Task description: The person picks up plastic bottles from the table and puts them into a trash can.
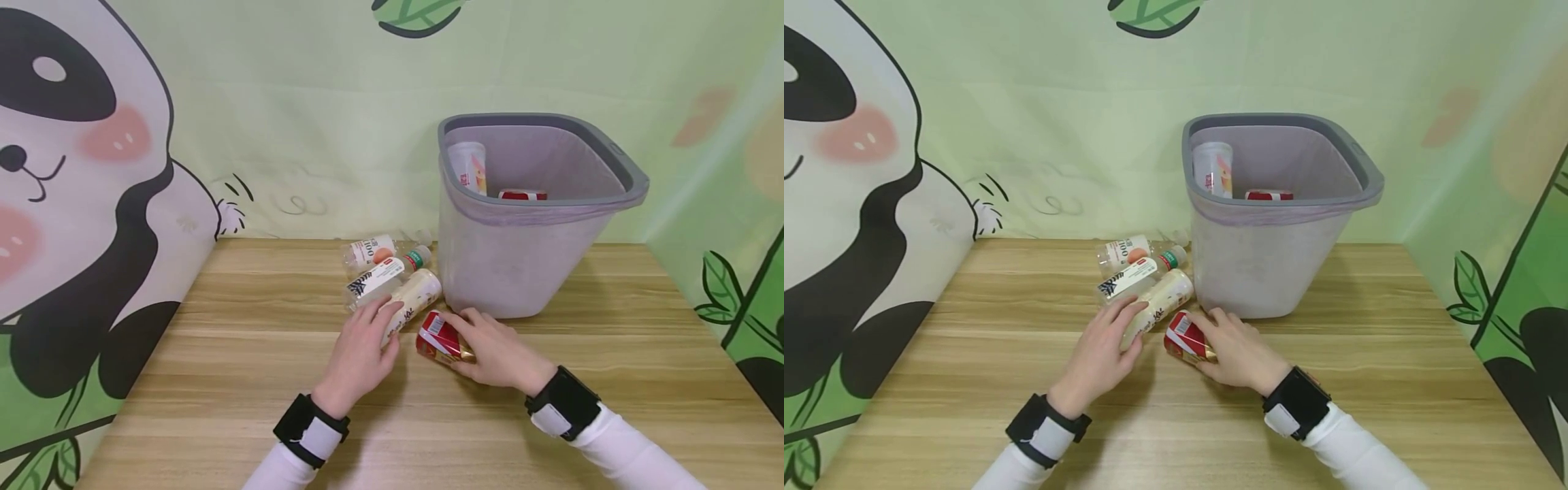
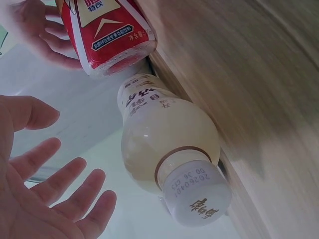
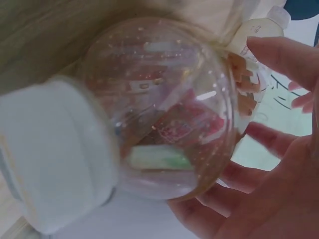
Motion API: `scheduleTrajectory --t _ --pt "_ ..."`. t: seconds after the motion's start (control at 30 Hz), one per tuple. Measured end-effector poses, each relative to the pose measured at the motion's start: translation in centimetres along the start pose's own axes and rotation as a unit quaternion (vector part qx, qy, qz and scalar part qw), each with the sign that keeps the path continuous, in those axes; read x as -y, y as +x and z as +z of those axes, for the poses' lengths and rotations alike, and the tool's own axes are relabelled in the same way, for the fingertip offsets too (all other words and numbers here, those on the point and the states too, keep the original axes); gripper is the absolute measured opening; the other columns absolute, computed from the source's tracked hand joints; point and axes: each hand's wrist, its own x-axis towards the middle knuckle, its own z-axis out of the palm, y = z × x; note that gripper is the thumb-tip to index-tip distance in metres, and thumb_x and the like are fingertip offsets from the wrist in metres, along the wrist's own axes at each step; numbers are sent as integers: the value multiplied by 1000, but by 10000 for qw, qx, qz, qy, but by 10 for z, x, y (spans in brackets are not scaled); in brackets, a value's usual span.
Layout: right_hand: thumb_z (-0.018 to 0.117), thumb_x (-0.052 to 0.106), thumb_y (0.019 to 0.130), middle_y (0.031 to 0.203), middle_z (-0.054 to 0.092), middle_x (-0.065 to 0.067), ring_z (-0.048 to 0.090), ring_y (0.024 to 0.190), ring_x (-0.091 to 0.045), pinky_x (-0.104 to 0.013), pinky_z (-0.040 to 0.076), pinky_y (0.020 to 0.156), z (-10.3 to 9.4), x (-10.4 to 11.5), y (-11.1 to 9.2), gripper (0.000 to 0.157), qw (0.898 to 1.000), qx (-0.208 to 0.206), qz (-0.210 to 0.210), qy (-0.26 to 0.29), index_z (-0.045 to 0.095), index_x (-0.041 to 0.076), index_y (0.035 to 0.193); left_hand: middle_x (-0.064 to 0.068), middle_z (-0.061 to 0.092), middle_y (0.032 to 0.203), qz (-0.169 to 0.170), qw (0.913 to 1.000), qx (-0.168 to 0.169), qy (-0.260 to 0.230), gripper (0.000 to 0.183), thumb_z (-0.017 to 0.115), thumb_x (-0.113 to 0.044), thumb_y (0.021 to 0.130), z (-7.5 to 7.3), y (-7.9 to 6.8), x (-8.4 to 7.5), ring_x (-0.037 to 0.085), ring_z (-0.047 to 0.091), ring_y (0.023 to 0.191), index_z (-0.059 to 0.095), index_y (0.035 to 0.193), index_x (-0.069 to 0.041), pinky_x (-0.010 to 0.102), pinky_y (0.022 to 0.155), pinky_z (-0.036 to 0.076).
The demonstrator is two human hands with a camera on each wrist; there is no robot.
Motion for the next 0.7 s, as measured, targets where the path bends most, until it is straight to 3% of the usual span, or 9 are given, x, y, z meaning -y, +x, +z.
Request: scheduleTrajectory --t 0.37,0.7 --pt "81 32 68 118 49 -13 53 98 -29 -45 50 78 6 -6 1 96 9973 693 156 186 29 29 149 16 53 130 -19 10000 35 5 47 63 -11 81 -1 0 -1 32 52 114 55 127 -8 49 95 44" --pt "82 22 66 110 49 -13 55 94 -28 -43 50 81 13 -11 -3 102 9971 632 90 416 25 29 150 16 51 133 -71 9999 139 -28 47 61 -12 82 -2 1 -3 32 51 116 54 129 -8 49 94 44"
